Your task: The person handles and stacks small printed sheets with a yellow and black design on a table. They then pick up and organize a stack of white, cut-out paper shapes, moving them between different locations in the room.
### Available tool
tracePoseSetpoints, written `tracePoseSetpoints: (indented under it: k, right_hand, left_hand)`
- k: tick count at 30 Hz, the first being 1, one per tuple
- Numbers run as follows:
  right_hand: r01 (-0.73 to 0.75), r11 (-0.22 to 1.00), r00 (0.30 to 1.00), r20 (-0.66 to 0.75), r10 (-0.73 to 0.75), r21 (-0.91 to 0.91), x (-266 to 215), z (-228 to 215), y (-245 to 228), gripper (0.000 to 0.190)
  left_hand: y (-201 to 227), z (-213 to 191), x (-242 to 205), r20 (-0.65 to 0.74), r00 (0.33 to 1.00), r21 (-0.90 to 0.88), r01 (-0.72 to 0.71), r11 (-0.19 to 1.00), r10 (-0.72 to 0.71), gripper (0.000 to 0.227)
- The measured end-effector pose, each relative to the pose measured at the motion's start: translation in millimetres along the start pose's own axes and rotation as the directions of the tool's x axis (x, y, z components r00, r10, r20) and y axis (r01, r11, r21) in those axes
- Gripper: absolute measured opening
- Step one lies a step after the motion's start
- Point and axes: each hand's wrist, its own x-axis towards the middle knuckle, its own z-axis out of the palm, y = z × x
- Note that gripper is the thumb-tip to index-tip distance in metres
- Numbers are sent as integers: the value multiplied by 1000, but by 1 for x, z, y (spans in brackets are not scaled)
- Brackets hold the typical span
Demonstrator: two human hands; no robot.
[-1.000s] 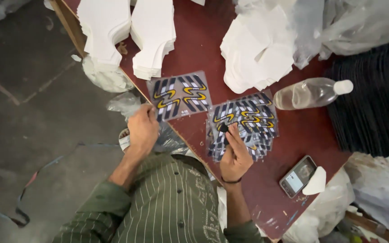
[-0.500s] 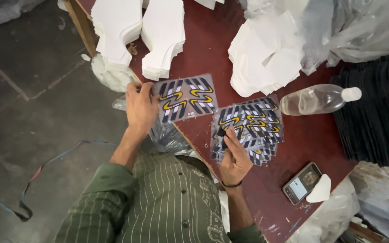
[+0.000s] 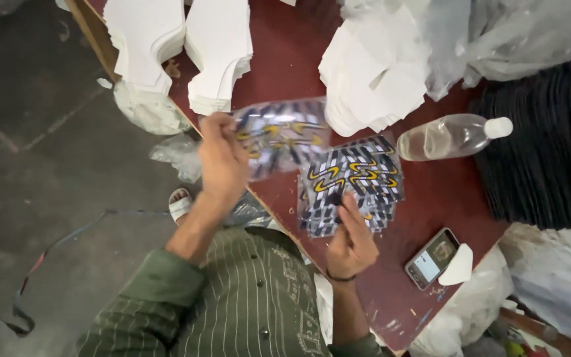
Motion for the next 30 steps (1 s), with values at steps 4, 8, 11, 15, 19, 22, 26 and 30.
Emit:
tracePoseSetpoints:
  k: [4,8,11,15,19,22,26,30]
  right_hand:
    - [13,1000,990,-141,-15,-20,4,-20,0,34]
    - [-104,994,991,-79,107,44,11,-13,10,36]
    - [-159,985,987,47,156,69,4,9,24,38]
    - [-53,999,974,223,49,13,11,66,17,38]
    - [98,995,892,443,-94,13,3,124,17,46]
    - [244,970,752,629,-197,12,21,143,55,47]
    - [173,958,778,629,10,-229,50,143,73,35]
    - [476,830,615,564,-551,292,24,176,57,35]
  left_hand:
    - [6,58,-47,238,957,-37,177,983,-164,24]
    - [1,34,-46,304,924,124,205,971,-234,28]
    - [-52,-8,-38,128,955,276,227,934,-269,26]
    - [-105,-18,-45,59,888,184,440,879,-456,29]
    - [-87,-8,-53,133,811,86,564,822,-570,26]
    - [-78,-16,-39,171,735,79,653,753,-656,28]
    - [-72,-19,-47,215,683,99,696,711,-699,29]
    - [-88,-16,-40,215,703,113,672,732,-678,29]
